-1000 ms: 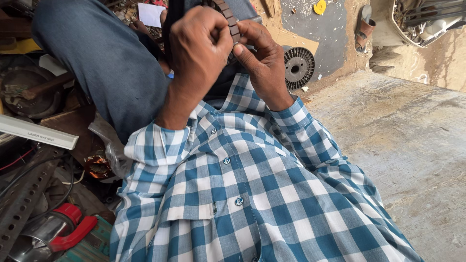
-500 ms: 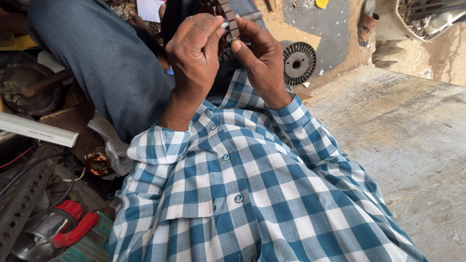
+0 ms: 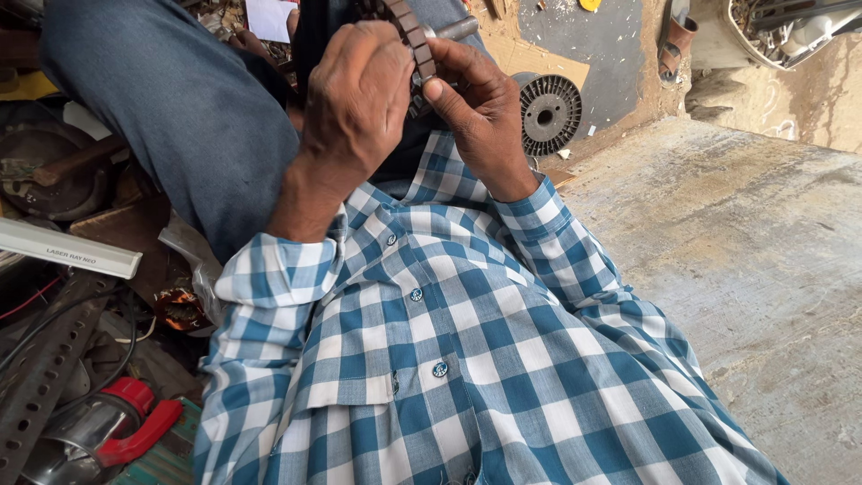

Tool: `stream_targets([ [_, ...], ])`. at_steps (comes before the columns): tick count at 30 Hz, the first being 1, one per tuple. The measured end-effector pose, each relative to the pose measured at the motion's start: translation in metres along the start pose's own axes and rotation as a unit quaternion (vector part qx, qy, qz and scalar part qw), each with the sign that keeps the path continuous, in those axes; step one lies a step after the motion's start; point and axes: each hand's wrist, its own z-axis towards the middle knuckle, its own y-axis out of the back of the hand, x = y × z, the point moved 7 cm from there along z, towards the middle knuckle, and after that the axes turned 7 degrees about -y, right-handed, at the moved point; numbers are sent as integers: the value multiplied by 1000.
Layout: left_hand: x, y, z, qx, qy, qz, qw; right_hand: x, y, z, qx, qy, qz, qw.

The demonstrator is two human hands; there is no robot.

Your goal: The person sits on the floor and repeatedly inserts small white rectangular insulating pieces into the slots of a motor armature held on their lap. They pick up each piece, align it, and press it into place, continuing the process across the armature.

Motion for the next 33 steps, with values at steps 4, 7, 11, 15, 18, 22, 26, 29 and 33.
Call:
stream_targets([
  [4, -3, 2, 1, 32, -107, 73, 991, -1, 1, -1, -2, 9, -16, 1000],
  [7, -1, 4, 4, 26, -119, 81, 989, -1, 1, 0, 7, 2, -24, 1000],
  [11, 6, 14, -3, -69, 31, -85, 994, 3, -3, 4, 21, 3, 22, 1000],
  [15, 3, 11, -26, -156, 177, -121, 964, 8, -8, -3, 19, 11, 0, 1000],
  [18, 4, 2, -35, -183, 205, -129, 953, 8, -9, -4, 17, 9, 0, 1000],
  [22, 10, -2, -34, -203, 203, -130, 949, 4, -9, -3, 16, 19, 6, 1000],
  [26, 7, -4, -25, -167, 177, -109, 964, 3, -12, -4, 29, 34, -14, 999],
  [29, 1, -3, -20, -140, 155, -80, 975, 7, -13, -3, 27, 64, -26, 997],
  [33, -3, 1, -25, -147, 170, -124, 967, 6, -13, 0, 39, 23, 26, 999],
])
